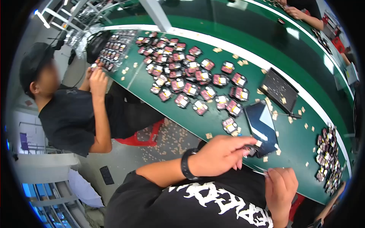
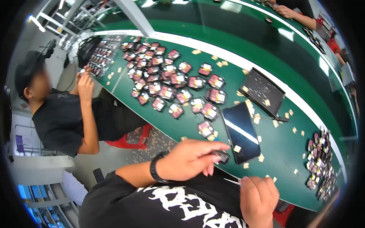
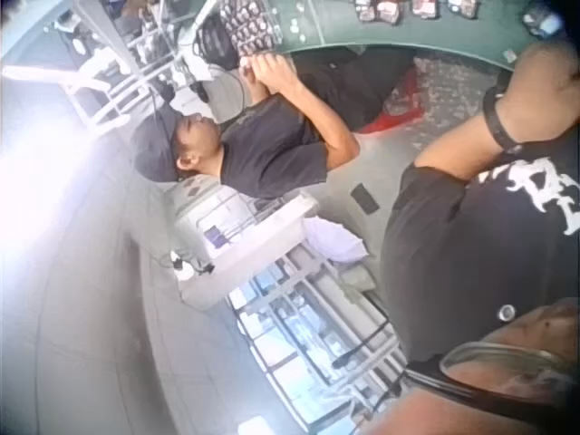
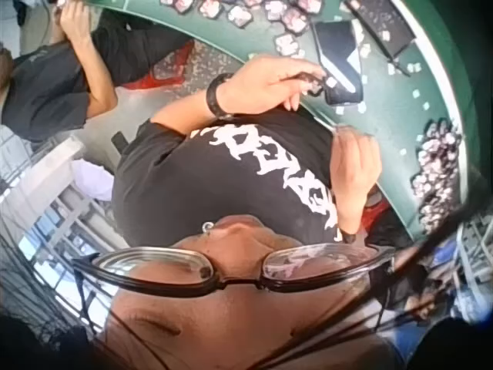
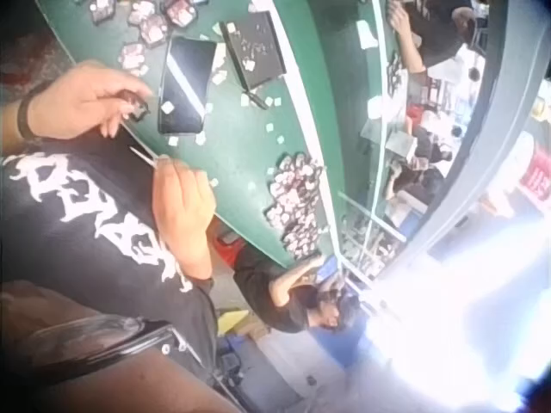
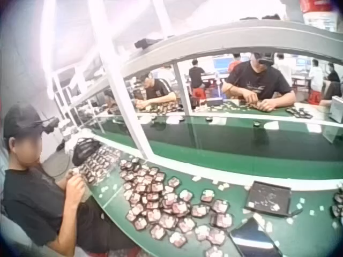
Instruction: Assembling small electronic components and circuit boards at a factory production line.
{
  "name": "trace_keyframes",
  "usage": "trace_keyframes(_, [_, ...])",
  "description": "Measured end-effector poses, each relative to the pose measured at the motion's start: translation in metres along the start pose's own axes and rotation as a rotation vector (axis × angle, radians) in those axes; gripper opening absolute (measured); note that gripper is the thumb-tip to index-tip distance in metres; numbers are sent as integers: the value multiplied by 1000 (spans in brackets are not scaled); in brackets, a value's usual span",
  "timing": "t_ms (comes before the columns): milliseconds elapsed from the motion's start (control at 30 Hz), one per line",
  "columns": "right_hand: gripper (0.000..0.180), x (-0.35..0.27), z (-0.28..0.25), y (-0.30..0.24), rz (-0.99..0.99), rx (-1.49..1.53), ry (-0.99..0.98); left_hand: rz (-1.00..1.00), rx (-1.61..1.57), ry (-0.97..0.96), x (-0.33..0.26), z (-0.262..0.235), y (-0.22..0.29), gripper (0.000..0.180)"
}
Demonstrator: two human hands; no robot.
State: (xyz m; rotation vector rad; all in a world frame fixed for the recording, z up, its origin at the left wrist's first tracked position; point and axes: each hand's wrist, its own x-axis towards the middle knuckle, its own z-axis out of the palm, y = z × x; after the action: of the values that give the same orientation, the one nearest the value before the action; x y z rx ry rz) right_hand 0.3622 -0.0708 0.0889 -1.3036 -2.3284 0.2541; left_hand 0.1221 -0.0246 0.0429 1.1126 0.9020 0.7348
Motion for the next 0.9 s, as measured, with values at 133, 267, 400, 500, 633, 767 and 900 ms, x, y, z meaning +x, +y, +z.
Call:
trace_keyframes(133, [21, -4, 4, 20, 13, 14, 3, 30, -24, 48, -8, -12, 12, 37])
trace_keyframes(267, [27, -24, 3, 55, 393, 75, 124, 178, -64, -6, -11, -24, 21, 44])
trace_keyframes(400, [28, -77, -10, 138, 806, -119, 403, 239, 97, -41, -14, -23, 26, 51])
trace_keyframes(500, [35, -112, -23, 177, 726, -356, 344, 272, 97, -29, -12, -22, 24, 52])
trace_keyframes(633, [40, -130, -27, 200, 709, -491, 228, 249, 152, -48, -8, -27, 26, 40])
trace_keyframes(767, [35, -137, -28, 216, 680, -548, 160, 57, -142, 36, 4, -25, 11, 29])
trace_keyframes(900, [31, -132, -30, 218, 684, -545, 134, -36, -634, 171, 13, -52, -9, 28])
